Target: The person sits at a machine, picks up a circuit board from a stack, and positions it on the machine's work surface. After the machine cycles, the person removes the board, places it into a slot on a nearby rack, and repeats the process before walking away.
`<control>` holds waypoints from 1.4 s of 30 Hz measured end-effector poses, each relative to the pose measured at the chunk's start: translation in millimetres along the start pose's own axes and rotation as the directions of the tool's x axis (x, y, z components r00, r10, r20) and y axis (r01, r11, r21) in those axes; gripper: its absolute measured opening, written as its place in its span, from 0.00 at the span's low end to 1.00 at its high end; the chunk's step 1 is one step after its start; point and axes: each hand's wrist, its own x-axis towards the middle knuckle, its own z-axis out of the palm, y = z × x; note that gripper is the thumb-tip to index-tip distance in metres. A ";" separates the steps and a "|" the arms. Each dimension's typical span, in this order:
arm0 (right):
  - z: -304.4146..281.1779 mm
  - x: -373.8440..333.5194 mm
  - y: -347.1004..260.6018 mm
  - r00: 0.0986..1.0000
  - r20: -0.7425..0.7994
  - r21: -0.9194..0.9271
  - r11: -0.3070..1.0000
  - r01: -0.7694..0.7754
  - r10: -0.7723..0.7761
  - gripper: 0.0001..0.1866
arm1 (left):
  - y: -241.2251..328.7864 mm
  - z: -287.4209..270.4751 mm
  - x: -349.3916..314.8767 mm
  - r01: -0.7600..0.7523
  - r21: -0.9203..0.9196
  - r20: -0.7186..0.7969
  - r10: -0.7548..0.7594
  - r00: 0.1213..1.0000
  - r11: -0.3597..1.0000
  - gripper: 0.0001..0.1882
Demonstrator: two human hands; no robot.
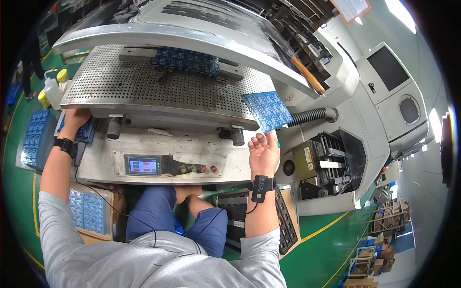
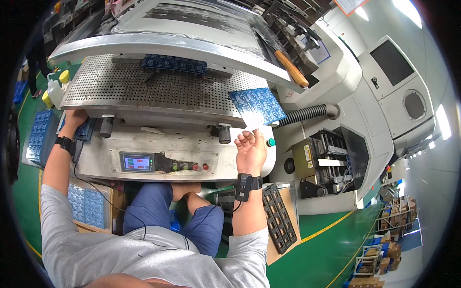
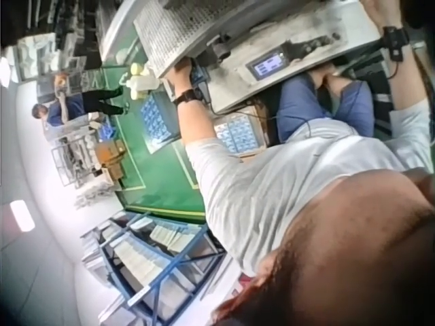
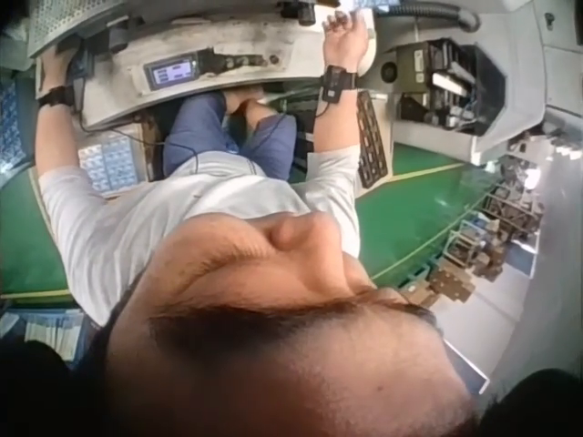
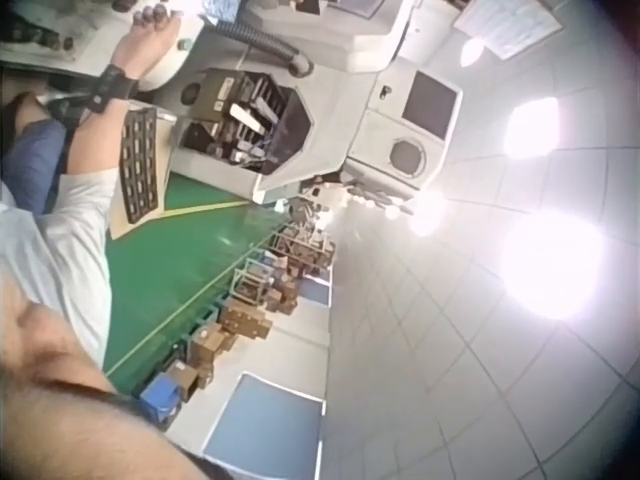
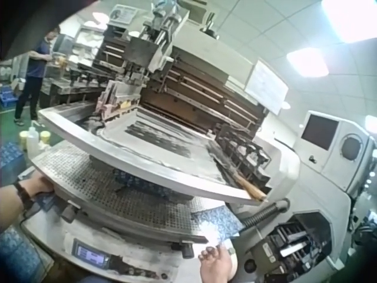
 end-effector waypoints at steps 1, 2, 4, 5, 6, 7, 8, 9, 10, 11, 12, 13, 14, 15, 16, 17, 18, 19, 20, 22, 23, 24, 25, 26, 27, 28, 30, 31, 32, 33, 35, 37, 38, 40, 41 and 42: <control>-2.2 2.8 -0.7 1.000 -0.021 0.031 0.999 -0.008 0.009 0.12 | 7.0 -3.4 2.9 -0.005 -0.002 -0.004 0.005 1.000 1.000 0.21; -3.9 4.8 -1.3 1.000 -0.022 0.033 0.999 -0.004 0.004 0.12 | 17.5 -11.0 3.4 0.015 0.054 0.036 -0.017 0.999 0.998 0.21; -3.8 7.8 -2.3 1.000 0.000 0.067 0.997 -0.024 0.024 0.12 | 16.1 -11.5 4.0 0.038 0.092 0.082 -0.046 0.996 0.995 0.21; -3.2 9.3 -1.6 1.000 0.005 0.073 0.997 -0.023 0.023 0.12 | 9.1 -6.9 2.1 0.038 0.097 0.077 -0.046 0.996 0.995 0.21; -2.4 10.7 -0.9 1.000 0.014 0.066 0.998 -0.021 0.020 0.13 | 2.1 -2.5 -0.4 0.041 0.049 0.046 -0.043 0.998 0.998 0.21; -2.6 11.5 -2.4 1.000 0.019 0.057 0.998 -0.012 0.011 0.13 | 2.9 0.2 0.3 0.037 -0.007 0.015 -0.037 0.999 0.999 0.21; -1.4 11.3 -5.1 1.000 0.017 0.063 0.998 -0.001 0.000 0.11 | 10.4 -5.6 1.4 0.042 -0.040 0.010 -0.042 0.999 0.998 0.20; -4.4 13.5 -5.3 1.000 0.013 0.065 0.998 0.008 -0.009 0.11 | 4.7 6.0 3.2 0.035 -0.045 0.005 -0.034 0.999 0.998 0.20; -6.0 17.4 -3.0 1.000 0.023 0.062 0.998 0.016 -0.017 0.10 | -15.9 20.2 -0.3 0.051 -0.158 -0.001 -0.052 0.999 0.986 0.20; -9.3 20.1 -3.2 0.999 0.022 0.054 0.998 0.031 -0.032 0.10 | -23.4 30.4 -0.8 0.056 -0.206 -0.018 -0.061 0.998 0.977 0.20; -9.4 19.4 -6.4 0.998 0.027 0.052 0.997 0.051 -0.052 0.09 | -30.3 40.3 -1.0 0.059 -0.254 -0.035 -0.070 0.997 0.965 0.20; -13.0 22.3 -6.4 0.997 0.037 0.070 0.995 0.066 -0.069 0.09 | -37.8 48.8 -1.4 0.061 -0.299 -0.053 -0.080 0.995 0.952 0.21; -25.0 26.2 -8.9 0.996 0.040 0.082 0.993 0.080 -0.084 0.09 | -30.3 51.7 1.0 0.005 -0.107 -0.035 -0.009 0.999 0.994 0.21; -32.0 29.0 -10.1 0.994 0.050 0.100 0.991 0.088 -0.093 0.08 | -30.3 51.9 -0.4 -0.051 0.099 -0.012 0.053 0.999 0.994 0.22; -27.0 25.6 -12.2 0.995 0.046 0.095 0.992 0.088 -0.093 0.07 | -48.0 56.8 -7.9 -0.047 0.086 -0.029 0.050 0.998 0.995 0.23; -29.7 27.9 -12.6 0.995 0.054 0.091 0.993 0.074 -0.079 0.06 | -71.3 64.1 -14.1 -0.045 0.074 -0.049 0.049 0.998 0.996 0.23; -34.6 28.3 -17.4 0.995 0.058 0.092 0.993 0.078 -0.084 0.06 | -93.6 72.7 -18.7 -0.036 0.141 -0.072 0.046 0.996 0.989 0.24; -42.6 29.2 -21.2 0.995 0.055 0.090 0.993 0.079 -0.084 0.06 | -103.2 79.6 -21.5 -0.027 0.206 -0.090 0.046 0.995 0.978 0.24; -59.0 27.3 -32.8 0.991 0.049 0.066 0.991 0.117 -0.121 0.06 | -89.9 85.1 -14.9 -0.089 0.149 -0.160 0.113 0.981 0.985 0.24; -87.6 24.0 -56.3 0.985 0.012 0.037 0.985 0.169 -0.170 0.06 | -81.3 85.5 -10.5 -0.150 0.092 -0.225 0.168 0.960 0.984 0.24; -101.3 23.9 -67.8 0.982 0.010 0.013 0.982 0.189 -0.189 0.06 | -90.0 88.7 -11.3 -0.150 0.084 -0.218 0.165 0.962 0.985 0.24; -121.1 27.2 -79.4 0.980 0.022 0.007 0.981 0.196 -0.196 0.05 | -108.4 92.1 -13.5 -0.171 -0.004 -0.212 0.167 0.963 0.985 0.24; -136.5 25.0 -93.5 0.977 -0.006 0.007 0.977 0.213 -0.213 0.06 | -111.8 98.0 -14.7 -0.114 0.017 -0.133 0.115 0.984 0.993 0.23; -154.1 27.6 -106.3 0.972 -0.024 -0.011 0.973 0.232 -0.232 0.06 | -122.5 102.4 -16.3 -0.123 -0.015 -0.150 0.120 0.981 0.992 0.23; -175.1 31.9 -117.9 0.967 -0.042 -0.030 0.968 0.251 -0.252 0.06 | -130.7 107.1 -15.7 -0.133 -0.048 -0.166 0.124 0.978 0.990 0.24; -191.3 33.4 -129.9 0.957 -0.081 -0.048 0.961 0.274 -0.277 0.06 | -134.9 111.3 -16.9 -0.139 -0.055 -0.166 0.128 0.978 0.989 0.24; -227.6 39.1 -153.9 0.936 -0.156 -0.080 0.948 0.307 -0.316 0.05 | -138.0 117.1 -16.7 -0.120 -0.090 -0.134 0.107 0.985 0.989 0.24; -246.3 43.1 -163.6 0.929 -0.176 -0.099 0.945 0.313 -0.326 0.05 | -142.3 119.0 -17.6 -0.119 -0.087 -0.135 0.106 0.985 0.989 0.24; -265.1 47.4 -172.1 0.916 -0.208 -0.115 0.939 0.325 -0.343 0.05 | -146.3 120.6 -17.3 -0.090 -0.235 -0.123 0.063 0.990 0.968 0.24; -282.5 50.8 -180.1 0.901 -0.239 -0.133 0.932 0.338 -0.362 0.05 | -147.1 122.8 -17.3 -0.060 -0.379 -0.104 0.022 0.994 0.923 0.24; -309.2 53.0 -194.3 0.854 -0.331 -0.182 0.916 0.358 -0.400 0.05 | -148.9 122.8 -18.4 -0.088 -0.268 -0.076 0.070 0.995 0.959 0.24; -325.7 54.9 -203.7 0.826 -0.382 -0.179 0.910 0.373 -0.414 0.05 | -152.7 120.9 -19.9 -0.119 -0.145 -0.043 0.114 0.993 0.982 0.25; -331.5 55.7 -207.2 0.825 -0.397 -0.163 0.916 0.367 -0.401 0.06 | -153.4 121.7 -20.7 -0.132 0.003 -0.043 0.132 0.990 0.991 0.24; -337.9 59.8 -207.6 0.818 -0.429 -0.149 0.923 0.354 -0.383 0.06 | -156.8 122.8 -22.3 -0.144 0.163 -0.039 0.152 0.988 0.976 0.22; -341.0 61.1 -206.6 0.819 -0.433 -0.141 0.925 0.352 -0.377 0.06 | -157.2 122.8 -19.2 -0.008 -0.338 0.003 0.010 1.000 0.941 0.24; -343.2 61.0 -207.5 0.821 -0.435 -0.132 0.928 0.348 -0.370 0.06 | -154.9 124.1 -16.4 0.066 -0.565 0.058 -0.040 0.998 0.822 0.25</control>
